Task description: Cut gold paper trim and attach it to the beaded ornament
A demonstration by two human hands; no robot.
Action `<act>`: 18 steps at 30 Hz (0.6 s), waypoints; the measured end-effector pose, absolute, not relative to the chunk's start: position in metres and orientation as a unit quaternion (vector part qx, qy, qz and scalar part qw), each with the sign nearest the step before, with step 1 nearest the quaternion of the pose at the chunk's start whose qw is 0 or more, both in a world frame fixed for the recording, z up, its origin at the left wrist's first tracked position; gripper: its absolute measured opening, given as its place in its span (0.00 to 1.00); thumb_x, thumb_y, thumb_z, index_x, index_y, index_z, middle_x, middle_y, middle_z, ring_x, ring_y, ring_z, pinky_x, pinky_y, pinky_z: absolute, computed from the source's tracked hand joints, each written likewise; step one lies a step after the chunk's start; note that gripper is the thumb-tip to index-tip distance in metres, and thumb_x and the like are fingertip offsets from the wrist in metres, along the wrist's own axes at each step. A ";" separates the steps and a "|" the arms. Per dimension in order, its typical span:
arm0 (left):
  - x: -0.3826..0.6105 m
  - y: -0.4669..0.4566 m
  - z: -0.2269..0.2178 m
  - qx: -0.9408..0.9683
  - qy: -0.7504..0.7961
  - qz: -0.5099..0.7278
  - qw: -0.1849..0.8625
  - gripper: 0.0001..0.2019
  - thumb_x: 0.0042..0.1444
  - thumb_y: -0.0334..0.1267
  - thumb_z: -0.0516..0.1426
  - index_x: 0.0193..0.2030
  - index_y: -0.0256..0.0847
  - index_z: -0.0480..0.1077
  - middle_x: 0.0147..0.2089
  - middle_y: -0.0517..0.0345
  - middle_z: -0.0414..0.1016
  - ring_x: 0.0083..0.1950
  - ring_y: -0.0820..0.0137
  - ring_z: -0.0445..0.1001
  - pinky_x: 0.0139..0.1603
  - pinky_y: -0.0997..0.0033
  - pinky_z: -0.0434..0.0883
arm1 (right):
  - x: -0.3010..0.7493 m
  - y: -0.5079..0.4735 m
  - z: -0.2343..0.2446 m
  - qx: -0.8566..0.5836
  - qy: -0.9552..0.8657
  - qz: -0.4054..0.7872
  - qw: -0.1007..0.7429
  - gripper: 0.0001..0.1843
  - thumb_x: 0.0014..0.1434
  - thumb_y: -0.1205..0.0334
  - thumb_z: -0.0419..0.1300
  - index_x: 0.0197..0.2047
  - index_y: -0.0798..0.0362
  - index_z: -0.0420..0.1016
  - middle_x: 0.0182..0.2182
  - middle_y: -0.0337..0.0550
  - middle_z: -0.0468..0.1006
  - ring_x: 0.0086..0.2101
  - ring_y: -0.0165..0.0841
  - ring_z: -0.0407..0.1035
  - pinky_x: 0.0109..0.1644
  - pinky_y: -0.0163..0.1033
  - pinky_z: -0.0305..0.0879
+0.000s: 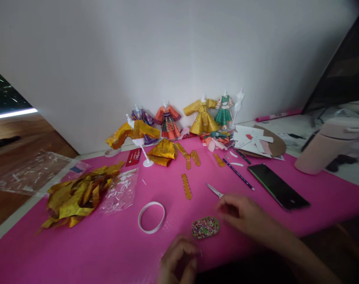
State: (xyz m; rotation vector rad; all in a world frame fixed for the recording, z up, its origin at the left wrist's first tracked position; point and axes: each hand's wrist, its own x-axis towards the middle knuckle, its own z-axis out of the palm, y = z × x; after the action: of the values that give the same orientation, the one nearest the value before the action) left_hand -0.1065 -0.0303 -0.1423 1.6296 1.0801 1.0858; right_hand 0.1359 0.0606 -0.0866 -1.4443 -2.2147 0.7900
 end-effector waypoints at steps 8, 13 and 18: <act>-0.091 -0.027 -0.136 0.683 0.416 0.396 0.452 0.06 0.64 0.32 0.54 0.38 0.46 0.71 0.42 0.55 0.73 0.45 0.63 0.74 0.45 0.65 0.70 | 0.118 0.014 -0.068 -0.399 -0.741 0.499 0.205 0.05 0.55 0.68 0.62 0.35 0.50 0.77 0.34 0.36 0.76 0.33 0.30 0.69 0.36 0.34 0.61; -0.091 -0.027 -0.139 0.691 0.409 0.384 0.456 0.06 0.64 0.32 0.55 0.38 0.47 0.70 0.42 0.55 0.73 0.45 0.63 0.75 0.45 0.65 0.71 | 0.117 0.015 -0.077 -0.395 -0.750 0.492 0.198 0.07 0.52 0.71 0.63 0.35 0.51 0.75 0.33 0.35 0.75 0.34 0.30 0.69 0.36 0.34 0.60; -0.093 -0.025 -0.145 0.685 0.399 0.398 0.461 0.05 0.65 0.37 0.56 0.37 0.46 0.72 0.42 0.52 0.76 0.42 0.63 0.75 0.41 0.67 0.72 | 0.113 0.015 -0.073 -0.402 -0.746 0.487 0.210 0.09 0.49 0.75 0.62 0.32 0.52 0.73 0.33 0.34 0.75 0.33 0.28 0.68 0.35 0.32 0.59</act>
State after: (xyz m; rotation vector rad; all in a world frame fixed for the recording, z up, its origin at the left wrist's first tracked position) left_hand -0.0931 -0.0248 -0.1452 1.6862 0.9807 0.9794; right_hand 0.1126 0.0150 -0.0732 -1.1187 -2.0748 1.3524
